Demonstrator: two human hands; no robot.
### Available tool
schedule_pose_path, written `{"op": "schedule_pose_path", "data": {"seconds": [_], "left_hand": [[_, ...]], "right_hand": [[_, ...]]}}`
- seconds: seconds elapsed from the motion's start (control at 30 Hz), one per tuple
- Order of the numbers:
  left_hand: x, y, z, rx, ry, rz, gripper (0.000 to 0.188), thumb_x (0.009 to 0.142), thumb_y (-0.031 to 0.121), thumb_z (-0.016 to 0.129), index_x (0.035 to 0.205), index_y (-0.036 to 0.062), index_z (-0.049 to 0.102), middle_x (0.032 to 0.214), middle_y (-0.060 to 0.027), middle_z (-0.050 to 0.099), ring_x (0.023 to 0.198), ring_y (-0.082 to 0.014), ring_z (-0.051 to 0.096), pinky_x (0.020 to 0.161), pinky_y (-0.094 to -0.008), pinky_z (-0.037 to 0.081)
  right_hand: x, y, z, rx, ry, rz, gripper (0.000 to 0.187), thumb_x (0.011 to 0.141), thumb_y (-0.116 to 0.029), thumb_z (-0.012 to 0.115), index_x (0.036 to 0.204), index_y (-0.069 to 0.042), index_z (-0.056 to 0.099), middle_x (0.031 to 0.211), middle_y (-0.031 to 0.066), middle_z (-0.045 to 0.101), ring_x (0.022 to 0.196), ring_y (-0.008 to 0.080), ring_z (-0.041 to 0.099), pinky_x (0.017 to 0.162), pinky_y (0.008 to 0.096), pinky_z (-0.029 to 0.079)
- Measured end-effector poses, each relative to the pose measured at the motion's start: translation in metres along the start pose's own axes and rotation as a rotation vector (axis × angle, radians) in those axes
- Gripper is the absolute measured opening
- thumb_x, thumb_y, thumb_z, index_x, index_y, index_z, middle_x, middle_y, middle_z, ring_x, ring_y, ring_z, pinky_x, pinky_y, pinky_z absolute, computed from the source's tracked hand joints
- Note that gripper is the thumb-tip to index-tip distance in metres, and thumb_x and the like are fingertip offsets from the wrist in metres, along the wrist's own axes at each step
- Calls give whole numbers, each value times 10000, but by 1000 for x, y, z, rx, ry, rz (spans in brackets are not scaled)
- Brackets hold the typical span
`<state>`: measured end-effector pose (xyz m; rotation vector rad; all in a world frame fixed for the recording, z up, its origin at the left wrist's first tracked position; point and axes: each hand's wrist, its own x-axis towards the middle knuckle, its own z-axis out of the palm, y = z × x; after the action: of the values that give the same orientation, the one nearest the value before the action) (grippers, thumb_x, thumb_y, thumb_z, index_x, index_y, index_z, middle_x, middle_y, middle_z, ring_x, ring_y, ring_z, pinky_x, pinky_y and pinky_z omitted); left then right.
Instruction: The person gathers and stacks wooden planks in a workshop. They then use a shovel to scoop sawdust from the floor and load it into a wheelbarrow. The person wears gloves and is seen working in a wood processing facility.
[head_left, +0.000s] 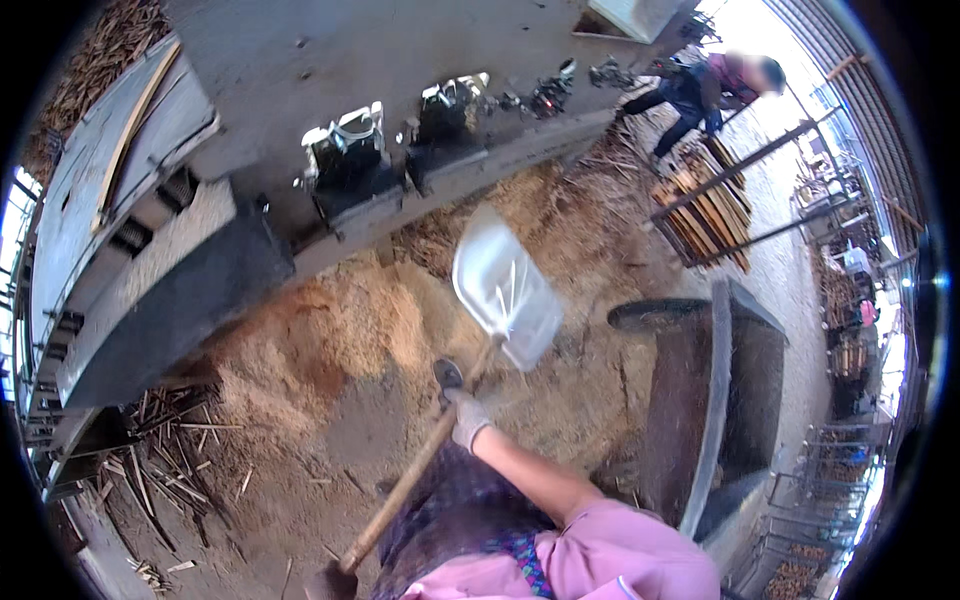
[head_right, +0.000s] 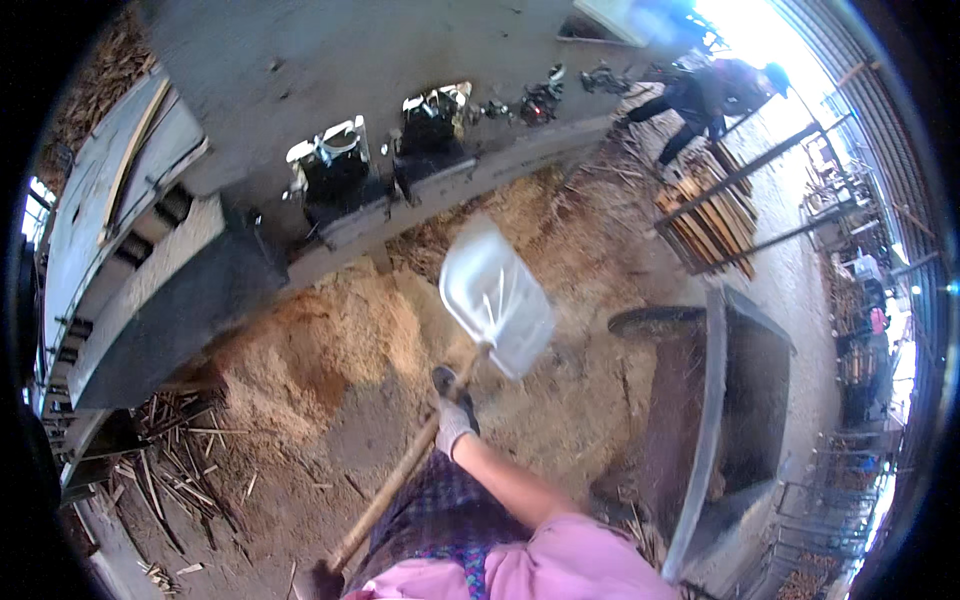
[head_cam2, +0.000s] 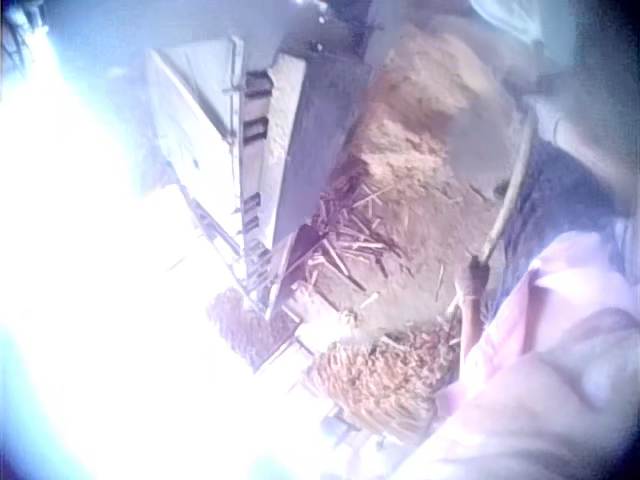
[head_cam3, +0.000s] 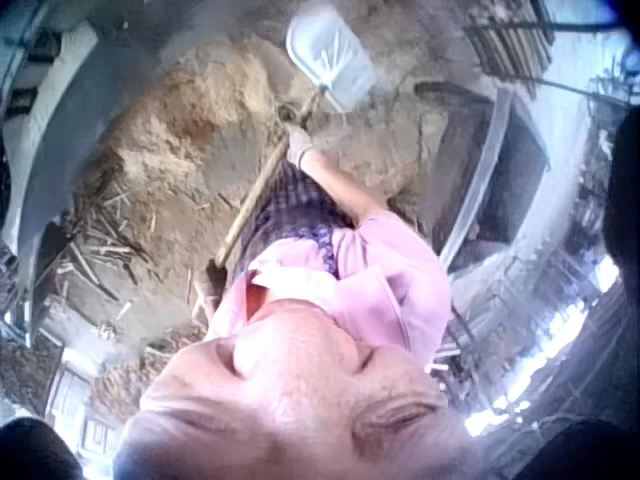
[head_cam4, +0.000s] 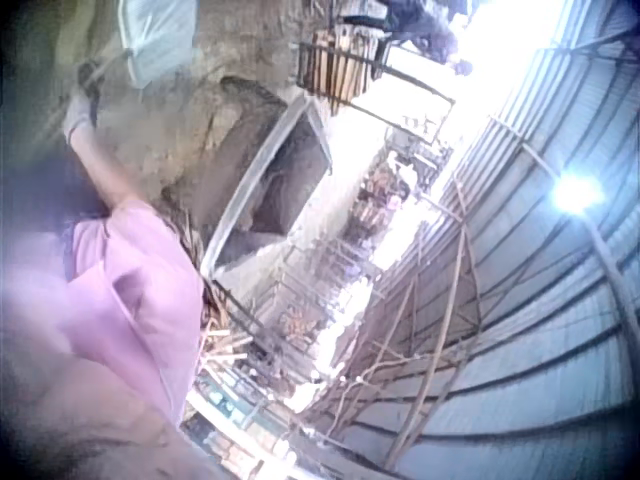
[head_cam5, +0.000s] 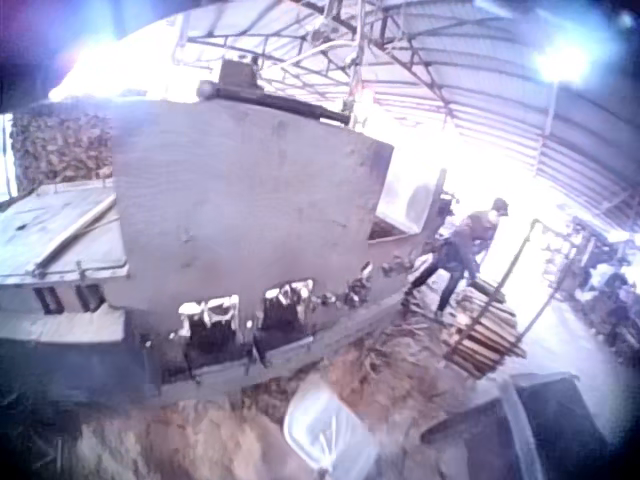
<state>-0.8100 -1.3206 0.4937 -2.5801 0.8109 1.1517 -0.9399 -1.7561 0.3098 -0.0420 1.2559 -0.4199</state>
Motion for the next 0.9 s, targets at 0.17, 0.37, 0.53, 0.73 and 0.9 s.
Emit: {"op": "schedule_pose_path", "data": {"seconds": [0.17,0.37,0.53,0.73,0.9], "left_hand": [[67,150,-67,129,-136,-58,269,895,389,628,1025,157,668,831,-169,732,782,-381,733,650,-539,575],[243,346,-144,42,-388,190,556,849,473,664,1279,126,599,1020,-243,728,969,-436,706,843,-529,556],[339,414,-141,-89,-333,288,562,851,375,691,1321,96,558,1019,-266,719,974,-452,693,831,-544,555],[311,378,-74,-115,-444,183,471,874,362,627,1278,125,576,949,-283,710,936,-493,681,814,-577,536],[233,289,-45,-118,-503,75,546,838,398,650,1267,66,594,964,-282,712,944,-494,683,836,-569,541]], "right_hand": [[98,-99,-33,-82,257,-35,154,904,-242,646,851,-117,572,661,80,517,583,272,546,571,489,535],[193,-319,-21,43,47,-199,214,983,-305,597,957,-106,523,686,64,503,567,250,553,540,440,536],[307,-398,5,-72,144,-374,130,982,-212,547,916,-109,502,685,44,491,560,206,528,538,433,548],[320,-332,-11,-246,408,-298,110,970,-198,554,925,-98,542,704,42,498,554,216,522,534,434,554],[251,-234,-1,-206,402,-99,176,954,-245,606,941,-72,578,706,72,550,571,228,580,506,419,532]]}}
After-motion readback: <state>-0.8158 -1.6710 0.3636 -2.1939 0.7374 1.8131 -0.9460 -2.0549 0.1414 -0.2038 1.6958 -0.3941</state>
